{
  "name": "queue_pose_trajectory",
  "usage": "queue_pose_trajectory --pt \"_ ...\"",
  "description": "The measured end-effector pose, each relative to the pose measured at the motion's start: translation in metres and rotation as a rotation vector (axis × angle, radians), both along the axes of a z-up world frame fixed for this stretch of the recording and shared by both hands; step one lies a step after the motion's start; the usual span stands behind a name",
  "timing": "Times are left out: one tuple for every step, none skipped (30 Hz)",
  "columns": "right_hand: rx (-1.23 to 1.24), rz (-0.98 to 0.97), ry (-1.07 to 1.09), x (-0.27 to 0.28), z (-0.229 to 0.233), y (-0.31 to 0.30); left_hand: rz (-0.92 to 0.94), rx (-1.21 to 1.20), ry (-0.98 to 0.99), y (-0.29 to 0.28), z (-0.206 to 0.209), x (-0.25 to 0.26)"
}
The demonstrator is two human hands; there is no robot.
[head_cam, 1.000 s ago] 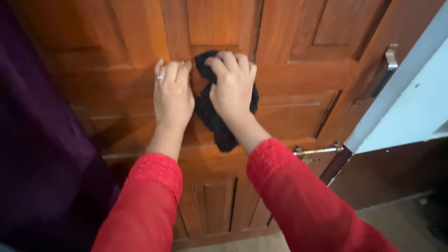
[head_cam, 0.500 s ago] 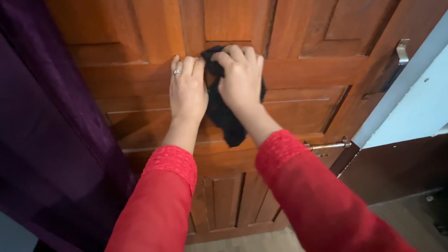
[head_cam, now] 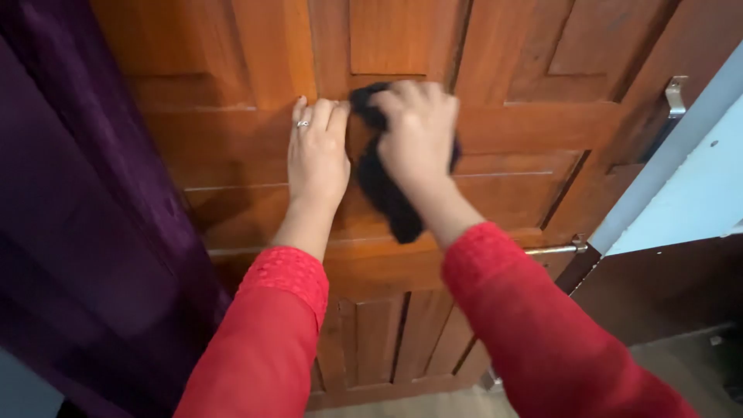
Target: Cleaning a wooden door with a black cloth.
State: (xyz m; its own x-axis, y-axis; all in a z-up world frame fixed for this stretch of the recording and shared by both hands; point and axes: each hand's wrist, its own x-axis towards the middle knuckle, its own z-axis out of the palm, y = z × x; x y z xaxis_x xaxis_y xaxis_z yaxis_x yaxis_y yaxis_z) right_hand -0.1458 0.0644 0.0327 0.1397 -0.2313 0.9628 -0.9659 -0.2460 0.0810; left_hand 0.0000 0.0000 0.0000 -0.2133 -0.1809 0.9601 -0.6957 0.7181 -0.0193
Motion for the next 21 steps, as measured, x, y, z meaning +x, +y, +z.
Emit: queue_pose_trajectory --pt "-0.002 0.001 0.0 -0.007 0.0 0.002 0.001 -0.002 0.0 0.0 0.001 -0.001" --pt "-0.019 -0.058 -0.053 -0.014 0.0 0.004 0.011 0.013 -0.019 0.0 0.002 -0.002" --pt "-0.033 -0.118 -0.105 -0.021 -0.001 0.007 0.02 0.032 -0.037 0.0 0.001 -0.002" --pt "-0.031 -0.117 -0.105 -0.02 -0.002 0.004 0.021 0.033 -0.036 0.0 0.001 -0.003" --pt "-0.044 -0.152 -0.129 -0.018 -0.005 0.002 0.015 0.024 -0.019 0.001 0.0 -0.003" --pt "-0.056 -0.188 -0.154 -0.017 -0.008 0.001 0.008 0.015 -0.003 0.002 -0.001 -0.003" --pt "-0.058 -0.191 -0.155 -0.007 -0.007 -0.002 0.005 0.012 -0.004 0.001 -0.001 -0.004" --pt "-0.067 -0.16 -0.152 0.002 -0.006 -0.005 0.005 0.02 0.001 0.0 -0.001 -0.004" --pt "-0.071 -0.136 -0.149 0.01 -0.005 -0.005 -0.001 0.032 0.005 0.0 -0.003 -0.007" --pt "-0.07 -0.144 -0.149 0.011 -0.005 -0.004 -0.01 0.034 0.005 0.0 -0.004 -0.007" --pt "-0.041 -0.065 -0.102 0.012 -0.005 -0.004 -0.024 0.029 0.022 -0.001 -0.004 -0.007" --pt "-0.011 0.014 -0.055 0.014 -0.004 -0.003 -0.039 0.024 0.039 -0.002 -0.004 -0.006" --pt "-0.012 0.01 -0.059 0.004 -0.004 0.0 -0.044 0.023 0.035 -0.003 -0.005 -0.006" --pt "-0.003 -0.015 -0.027 -0.006 -0.003 0.003 -0.031 0.013 0.019 -0.004 -0.006 -0.006" --pt "0.006 -0.036 0.01 -0.016 -0.002 0.005 -0.016 0.001 0.007 -0.005 -0.006 -0.005" --pt "0.005 -0.038 0.01 -0.021 -0.005 0.004 -0.018 0.0 0.007 -0.006 -0.007 -0.006" --pt "-0.033 -0.097 -0.053 -0.025 -0.007 0.003 -0.018 -0.018 0.006 -0.007 -0.008 -0.005" --pt "-0.072 -0.155 -0.116 -0.029 -0.01 0.002 -0.018 -0.035 0.004 -0.007 -0.009 -0.003" --pt "-0.069 -0.154 -0.113 -0.02 -0.01 0.0 -0.017 -0.033 0.007 -0.006 -0.009 -0.005" --pt "-0.082 -0.178 -0.147 -0.011 -0.009 -0.002 -0.029 -0.02 0.032 -0.005 -0.009 -0.006" --pt "-0.099 -0.201 -0.18 -0.004 -0.007 -0.004 -0.042 -0.011 0.057 -0.004 -0.008 -0.008"
